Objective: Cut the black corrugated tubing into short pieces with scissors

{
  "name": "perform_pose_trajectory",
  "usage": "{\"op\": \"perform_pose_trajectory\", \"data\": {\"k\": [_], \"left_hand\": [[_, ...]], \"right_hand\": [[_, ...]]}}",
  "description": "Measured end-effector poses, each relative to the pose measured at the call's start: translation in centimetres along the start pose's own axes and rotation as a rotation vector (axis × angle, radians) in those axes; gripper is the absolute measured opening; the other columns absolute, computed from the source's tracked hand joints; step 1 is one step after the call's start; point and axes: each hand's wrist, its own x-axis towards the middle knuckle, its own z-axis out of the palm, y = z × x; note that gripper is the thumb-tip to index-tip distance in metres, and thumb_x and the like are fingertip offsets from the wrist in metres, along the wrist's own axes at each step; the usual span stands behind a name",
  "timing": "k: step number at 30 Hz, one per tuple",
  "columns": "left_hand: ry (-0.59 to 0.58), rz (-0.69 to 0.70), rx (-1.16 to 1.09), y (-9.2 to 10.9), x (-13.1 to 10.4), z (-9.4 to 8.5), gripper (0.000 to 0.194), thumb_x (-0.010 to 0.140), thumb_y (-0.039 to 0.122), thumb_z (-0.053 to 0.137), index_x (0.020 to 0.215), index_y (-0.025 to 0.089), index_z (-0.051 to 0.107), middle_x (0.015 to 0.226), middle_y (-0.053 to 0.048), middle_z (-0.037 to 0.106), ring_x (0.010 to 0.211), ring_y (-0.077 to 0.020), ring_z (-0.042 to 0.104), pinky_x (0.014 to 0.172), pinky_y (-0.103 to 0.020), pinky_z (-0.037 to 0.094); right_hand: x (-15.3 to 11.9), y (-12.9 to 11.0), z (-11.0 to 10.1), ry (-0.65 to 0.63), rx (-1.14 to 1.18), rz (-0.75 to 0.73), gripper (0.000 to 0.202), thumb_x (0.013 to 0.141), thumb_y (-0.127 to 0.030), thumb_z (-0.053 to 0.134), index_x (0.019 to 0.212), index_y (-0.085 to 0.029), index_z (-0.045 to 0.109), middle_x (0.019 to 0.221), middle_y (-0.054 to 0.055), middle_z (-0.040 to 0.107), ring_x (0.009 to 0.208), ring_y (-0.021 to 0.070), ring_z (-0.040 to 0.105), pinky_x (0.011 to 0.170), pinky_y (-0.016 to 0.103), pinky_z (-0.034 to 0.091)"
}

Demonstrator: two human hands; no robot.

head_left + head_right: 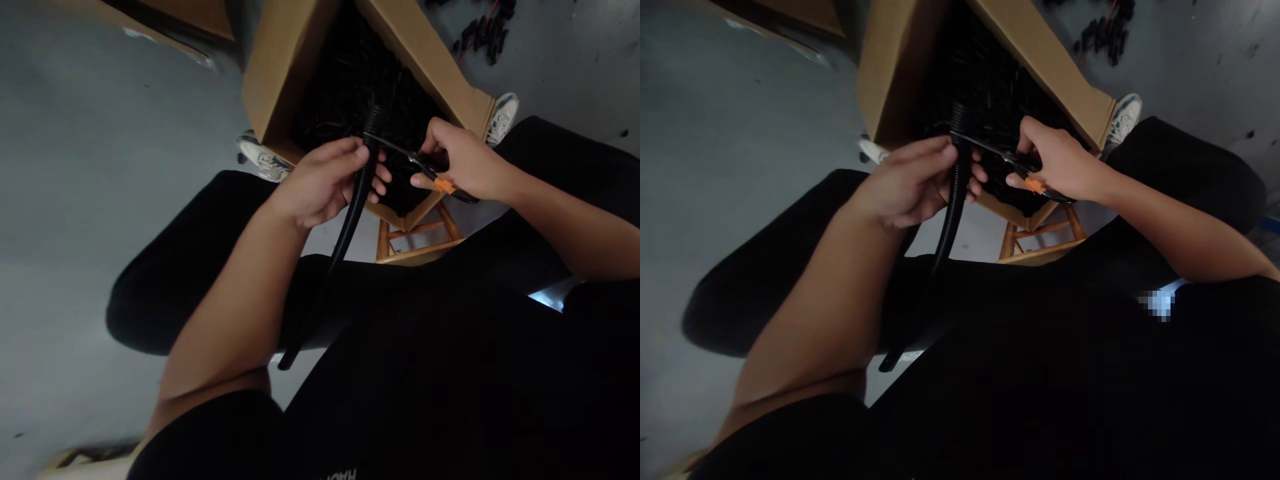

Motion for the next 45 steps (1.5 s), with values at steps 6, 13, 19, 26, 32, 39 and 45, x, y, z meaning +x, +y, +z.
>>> {"op": "perform_pose_trajectory", "data": {"k": [6, 13, 19, 26, 32, 39, 45], "left_hand": [[-0.181, -0.031, -0.018, 0.4, -0.7, 1.3, 0.054, 0.083, 0.065, 0.101, 0.102, 0.022, 0.075, 0.085, -0.004, 0.079, 0.061, -0.017, 0.075, 0.05, -0.025, 0.06], [-0.117, 0.021, 0.031, 1.2, -1.1, 1.4, 0.055, 0.086, 0.071, 0.096, 0.095, 0.021, 0.077, 0.085, -0.006, 0.079, 0.06, -0.0163, 0.074, 0.051, -0.025, 0.06], [-0.073, 0.113, 0.169, 0.3, -0.4, 1.1, 0.054, 0.088, 0.069, 0.096, 0.1, 0.021, 0.073, 0.087, -0.006, 0.082, 0.062, -0.0179, 0.077, 0.053, -0.026, 0.062], [0.12, 0.158, 0.261, -1.8, 0.4, 0.5, 0.046, 0.094, 0.053, 0.096, 0.098, 0.021, 0.063, 0.081, 0.0, 0.078, 0.067, -0.0171, 0.08, 0.061, -0.025, 0.062], [0.129, 0.18, 0.279, -3.1, 0.6, 0.7, 0.041, 0.095, 0.044, 0.096, 0.095, 0.023, 0.061, 0.075, 0.003, 0.074, 0.065, -0.0166, 0.078, 0.06, -0.026, 0.059], [0.147, 0.2, 0.357, -2.3, -0.1, 0.4, 0.028, 0.088, 0.026, 0.092, 0.088, 0.026, 0.064, 0.071, 0.002, 0.07, 0.078, -0.0252, 0.08, 0.066, -0.034, 0.062], [0.12, 0.206, 0.357, -1.6, -0.2, 0.3, 0.023, 0.089, 0.029, 0.092, 0.087, 0.025, 0.069, 0.077, 0.0, 0.074, 0.088, -0.0254, 0.078, 0.074, -0.033, 0.061]], "right_hand": [[-0.2, 0.1, 0.3, -0.059, -0.007, -0.09, 0.049, 0.082, -0.047, 0.094, 0.112, -0.03, 0.059, 0.114, 0.003, 0.076, 0.1, 0.0263, 0.073, 0.091, 0.041, 0.056], [-0.7, -1.1, -0.5, -0.033, -0.063, -0.039, 0.054, 0.082, -0.067, 0.094, 0.106, -0.03, 0.063, 0.102, 0.003, 0.077, 0.1, 0.0288, 0.075, 0.084, 0.039, 0.056], [-0.4, -1.1, 0.0, -0.094, -0.074, -0.051, 0.051, 0.088, -0.058, 0.091, 0.104, -0.027, 0.054, 0.1, 0.003, 0.073, 0.098, 0.0253, 0.073, 0.084, 0.039, 0.053], [0.1, -0.4, 0.3, -0.067, -0.147, 0.02, 0.051, 0.088, -0.061, 0.09, 0.101, -0.028, 0.054, 0.097, 0.004, 0.072, 0.091, 0.0281, 0.069, 0.082, 0.044, 0.051], [0.1, 0.5, 0.9, -0.079, -0.125, 0.03, 0.045, 0.089, -0.049, 0.093, 0.107, -0.026, 0.058, 0.098, 0.002, 0.072, 0.091, 0.025, 0.07, 0.083, 0.04, 0.054], [0.2, 1.1, 0.6, -0.099, -0.141, 0.027, 0.039, 0.082, -0.039, 0.096, 0.097, -0.026, 0.063, 0.091, 0.001, 0.071, 0.093, 0.0275, 0.072, 0.086, 0.043, 0.057], [0.4, 0.9, 0.5, -0.105, -0.123, 0.041, 0.04, 0.081, -0.038, 0.096, 0.095, -0.026, 0.06, 0.093, 0.002, 0.072, 0.089, 0.0245, 0.068, 0.082, 0.04, 0.052]]}}
